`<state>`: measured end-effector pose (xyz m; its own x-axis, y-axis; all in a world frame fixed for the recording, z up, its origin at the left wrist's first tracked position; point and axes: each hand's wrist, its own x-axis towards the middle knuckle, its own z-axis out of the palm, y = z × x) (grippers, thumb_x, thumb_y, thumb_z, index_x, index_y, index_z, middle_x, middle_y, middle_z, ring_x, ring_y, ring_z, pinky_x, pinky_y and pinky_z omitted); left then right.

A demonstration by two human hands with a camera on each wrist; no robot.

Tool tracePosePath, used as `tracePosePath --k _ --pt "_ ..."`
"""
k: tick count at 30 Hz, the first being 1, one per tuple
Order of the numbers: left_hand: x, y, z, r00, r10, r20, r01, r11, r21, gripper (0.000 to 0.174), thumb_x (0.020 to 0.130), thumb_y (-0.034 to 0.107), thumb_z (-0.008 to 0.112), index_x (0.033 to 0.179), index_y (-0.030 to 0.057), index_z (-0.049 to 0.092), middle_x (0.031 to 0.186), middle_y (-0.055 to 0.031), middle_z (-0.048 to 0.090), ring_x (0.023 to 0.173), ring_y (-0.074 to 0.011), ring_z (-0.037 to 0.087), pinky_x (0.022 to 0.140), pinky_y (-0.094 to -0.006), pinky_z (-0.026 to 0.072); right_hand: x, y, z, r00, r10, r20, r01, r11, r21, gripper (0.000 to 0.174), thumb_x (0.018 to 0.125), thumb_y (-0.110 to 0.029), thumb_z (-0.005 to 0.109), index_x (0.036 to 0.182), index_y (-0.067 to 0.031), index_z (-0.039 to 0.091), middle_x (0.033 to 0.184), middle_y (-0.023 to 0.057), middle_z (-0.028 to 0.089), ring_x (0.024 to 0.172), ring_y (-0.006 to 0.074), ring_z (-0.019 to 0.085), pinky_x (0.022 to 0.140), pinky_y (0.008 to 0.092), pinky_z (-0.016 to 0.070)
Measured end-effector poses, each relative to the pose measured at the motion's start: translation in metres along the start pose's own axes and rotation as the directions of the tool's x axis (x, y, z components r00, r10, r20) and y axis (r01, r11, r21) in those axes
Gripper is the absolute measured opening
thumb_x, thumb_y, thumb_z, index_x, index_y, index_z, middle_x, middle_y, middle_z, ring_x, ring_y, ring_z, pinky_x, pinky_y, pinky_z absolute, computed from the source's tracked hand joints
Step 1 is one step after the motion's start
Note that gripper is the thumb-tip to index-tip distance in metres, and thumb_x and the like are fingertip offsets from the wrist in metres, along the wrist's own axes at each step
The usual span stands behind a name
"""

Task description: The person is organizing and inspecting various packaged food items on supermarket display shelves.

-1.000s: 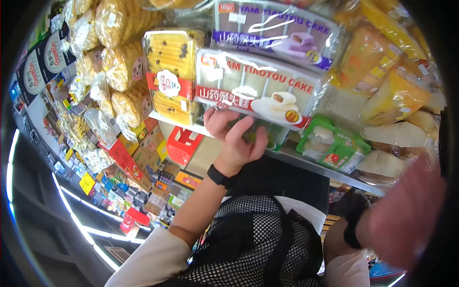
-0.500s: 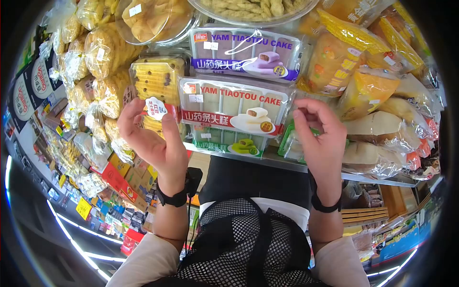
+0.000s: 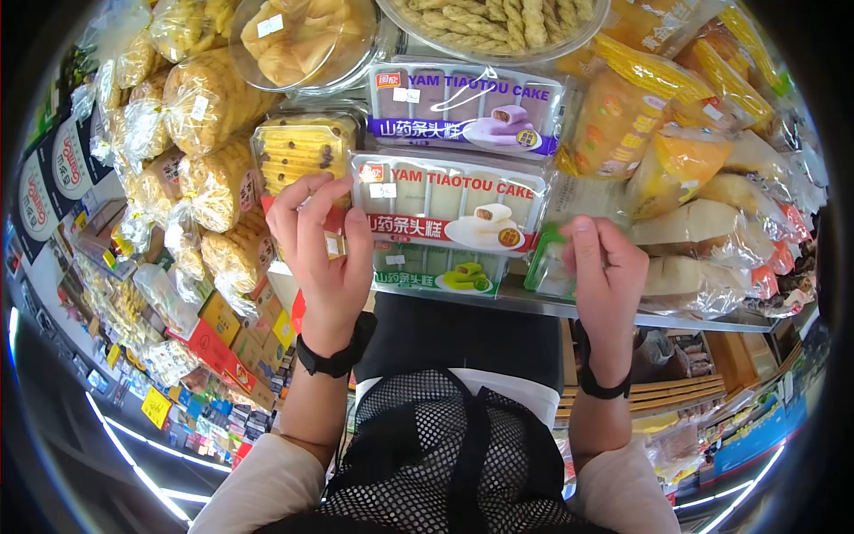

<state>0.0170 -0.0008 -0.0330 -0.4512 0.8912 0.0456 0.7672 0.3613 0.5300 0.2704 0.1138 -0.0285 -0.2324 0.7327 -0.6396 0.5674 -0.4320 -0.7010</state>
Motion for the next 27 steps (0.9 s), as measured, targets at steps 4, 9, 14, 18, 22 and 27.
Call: tracePosePath --k 4,9,14,18,22,27 --pt "0.006 0.007 -0.013 0.998 0.053 0.042 -0.052 0.998 -0.034 0.029 0.087 -0.004 0.06 0.116 0.0003 0.063 0.122 -0.0171 0.062 0.114 -0.0295 0.056 0.097 -0.0383 0.0458 -0.003 -0.013 0.006 0.971 -0.207 -0.117 0.21 0.978 0.013 0.02 0.096 -0.011 0.065 0.109 0.0031 0.07 0.088 0.0085 0.069 0.074 0.0107 0.062 0.07 0.0252 0.0507" --pt "0.035 0.016 -0.013 0.993 0.057 0.1 -0.039 0.984 -0.174 0.037 0.084 0.002 0.063 0.122 0.0027 0.063 0.127 -0.017 0.059 0.117 -0.0354 0.055 0.1 -0.0424 0.0442 0.028 -0.015 0.011 0.91 -0.36 -0.207 0.353 0.933 -0.069 0.038 0.095 -0.018 0.066 0.125 0.0038 0.061 0.112 0.0201 0.069 0.1 0.0277 0.069 0.087 0.0364 0.053" --pt "0.075 0.023 -0.004 0.933 0.214 0.291 -0.2 0.977 -0.075 0.042 0.09 0.011 0.064 0.131 0.0032 0.058 0.136 -0.0189 0.056 0.125 -0.0361 0.051 0.106 -0.0425 0.041 0.05 -0.025 0.021 0.968 -0.224 -0.113 0.207 0.967 -0.146 0.061 0.094 -0.034 0.065 0.134 0.0091 0.051 0.119 0.0291 0.065 0.112 0.0398 0.064 0.093 0.0426 0.0507" --pt "0.089 0.023 0.005 0.914 0.202 0.352 -0.209 0.978 -0.017 0.043 0.09 0.014 0.065 0.132 0.0043 0.057 0.132 -0.0183 0.055 0.121 -0.0373 0.052 0.104 -0.044 0.0416 0.064 -0.031 0.029 0.991 -0.129 0.047 0.13 0.991 -0.016 0.074 0.091 -0.037 0.066 0.141 0.0119 0.041 0.119 0.0342 0.063 0.114 0.0418 0.063 0.095 0.0418 0.0499" --pt "0.092 0.029 0.003 0.906 0.134 0.402 -0.13 0.991 -0.038 0.041 0.091 0.014 0.065 0.131 0.0053 0.059 0.129 -0.0178 0.055 0.121 -0.0372 0.052 0.104 -0.0447 0.0416 0.067 -0.027 0.046 0.992 -0.116 -0.046 0.114 0.992 -0.05 0.078 0.089 -0.037 0.067 0.143 0.0107 0.038 0.119 0.0345 0.063 0.113 0.0426 0.063 0.096 0.0415 0.0492" --pt "0.083 0.016 0.001 0.857 0.294 0.423 -0.299 0.953 -0.057 0.04 0.088 0.014 0.067 0.126 0.0057 0.062 0.127 -0.0156 0.055 0.12 -0.0369 0.051 0.103 -0.0465 0.0415 0.076 -0.016 0.058 0.964 -0.219 -0.149 0.247 0.946 0.208 0.077 0.083 -0.026 0.077 0.138 0.0142 0.041 0.116 0.0268 0.066 0.1 0.0313 0.069 0.089 0.0381 0.0524"
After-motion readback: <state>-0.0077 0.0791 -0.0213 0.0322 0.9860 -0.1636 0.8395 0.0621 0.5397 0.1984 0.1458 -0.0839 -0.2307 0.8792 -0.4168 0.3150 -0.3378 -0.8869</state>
